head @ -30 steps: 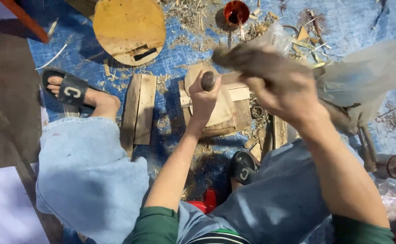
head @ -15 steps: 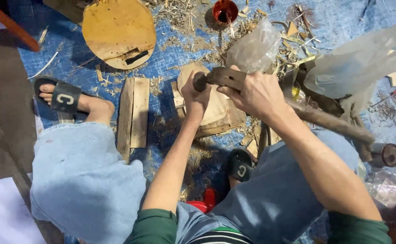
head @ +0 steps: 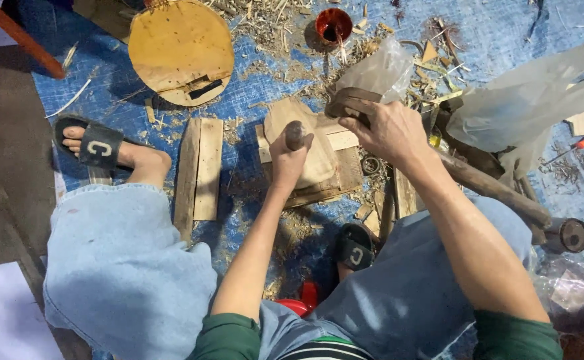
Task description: Carving a wooden block into a specific shape using a hammer and chisel on a workshop floor.
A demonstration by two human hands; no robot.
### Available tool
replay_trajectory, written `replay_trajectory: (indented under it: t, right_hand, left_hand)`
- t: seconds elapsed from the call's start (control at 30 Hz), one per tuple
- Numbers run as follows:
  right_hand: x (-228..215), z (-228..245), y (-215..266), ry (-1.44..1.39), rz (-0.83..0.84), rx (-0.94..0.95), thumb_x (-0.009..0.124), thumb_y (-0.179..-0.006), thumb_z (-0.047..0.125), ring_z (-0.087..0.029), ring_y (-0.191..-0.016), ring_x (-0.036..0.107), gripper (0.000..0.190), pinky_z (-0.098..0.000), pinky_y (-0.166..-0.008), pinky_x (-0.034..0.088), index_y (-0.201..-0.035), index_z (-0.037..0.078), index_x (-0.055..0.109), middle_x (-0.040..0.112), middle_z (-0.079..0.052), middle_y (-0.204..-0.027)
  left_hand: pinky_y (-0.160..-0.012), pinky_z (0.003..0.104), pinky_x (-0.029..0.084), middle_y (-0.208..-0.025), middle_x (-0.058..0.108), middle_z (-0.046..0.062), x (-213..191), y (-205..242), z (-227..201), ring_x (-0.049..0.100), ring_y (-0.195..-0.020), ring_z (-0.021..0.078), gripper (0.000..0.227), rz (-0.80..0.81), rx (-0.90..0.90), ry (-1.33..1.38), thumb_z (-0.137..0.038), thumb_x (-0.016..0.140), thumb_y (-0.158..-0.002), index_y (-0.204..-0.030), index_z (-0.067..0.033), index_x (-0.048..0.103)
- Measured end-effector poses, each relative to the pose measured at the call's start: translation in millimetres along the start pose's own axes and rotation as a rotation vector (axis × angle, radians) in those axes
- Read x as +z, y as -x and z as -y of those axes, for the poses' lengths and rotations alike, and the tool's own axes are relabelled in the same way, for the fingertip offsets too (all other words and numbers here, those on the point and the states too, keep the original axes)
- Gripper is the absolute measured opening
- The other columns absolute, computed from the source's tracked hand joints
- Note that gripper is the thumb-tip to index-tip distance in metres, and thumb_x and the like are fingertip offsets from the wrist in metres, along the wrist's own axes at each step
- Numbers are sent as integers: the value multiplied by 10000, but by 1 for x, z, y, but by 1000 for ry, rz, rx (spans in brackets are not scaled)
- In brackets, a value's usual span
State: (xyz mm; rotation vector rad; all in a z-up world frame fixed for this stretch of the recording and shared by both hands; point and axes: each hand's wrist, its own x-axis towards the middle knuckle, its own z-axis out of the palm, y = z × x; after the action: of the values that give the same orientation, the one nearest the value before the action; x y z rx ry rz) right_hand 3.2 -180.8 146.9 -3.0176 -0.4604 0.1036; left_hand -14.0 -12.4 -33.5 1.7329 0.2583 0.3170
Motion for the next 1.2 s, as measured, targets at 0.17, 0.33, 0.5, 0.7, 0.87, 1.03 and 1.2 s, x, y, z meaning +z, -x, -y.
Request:
replay_trajectory:
  t: [0.17,0.33,0.5,0.7,0.87,1.03,1.2]
  right_hand:
    - [13,-24,-2,54,-6,73,457,-1074,748,-153,-449,543,756,-282,-456,439,-691,122,638,535,-33,-508]
    - [12,-36,3,22,-2,117,483,-1038,782,-245,-526,632,818,-367,-532,505,-669,74,664,558,-103,-568]
    - [20,-59,6,-29,-8,110,526,-1057,716,-235,-537,651,721,-348,-545,531,-713,95,655,579,-91,-567]
    - [13,-71,11,-85,-45,100,573,-1071,630,-257,-556,649,639,-423,-569,540,-953,24,738,607,-99,-635]
    - [9,-76,15,-110,-80,118,592,-1066,695,-273,-604,693,659,-397,-602,564,-864,76,693,653,-96,-651]
    - [-2,-60,23,-103,-66,108,626,-1017,678,-315,-639,717,638,-442,-635,568,-884,61,712,679,-112,-670]
    - [-10,-47,30,-64,-29,121,631,-958,698,-387,-711,741,646,-494,-670,571,-892,61,718,684,-160,-671]
  left_hand:
    - [-830,480,537,-891,759,132,-5,-15,40,730,-899,270,314,-120,-257,29,-288,881,-778,-975,-94,733]
    - [-706,469,527,-835,752,132,-28,-10,42,643,-797,165,194,-135,-170,104,-186,838,-830,-942,-55,747]
    - [-693,480,535,-914,767,175,-32,9,40,678,-817,207,229,-123,-158,97,-187,852,-859,-985,-29,743]
    - [-592,285,496,-683,664,8,-46,42,42,601,-647,84,142,-137,-263,206,-199,788,-912,-871,-135,669]
    - [-499,271,536,-729,661,46,-57,58,88,652,-582,139,206,-261,-576,314,-178,782,-889,-972,-92,614]
    - [-508,302,596,-933,639,135,-49,74,188,684,-663,230,379,-243,-785,384,-226,825,-838,-1084,-88,571]
    - [-606,450,651,-1125,634,206,-27,80,230,749,-805,376,431,-213,-908,448,-192,826,-870,-1200,-75,574]
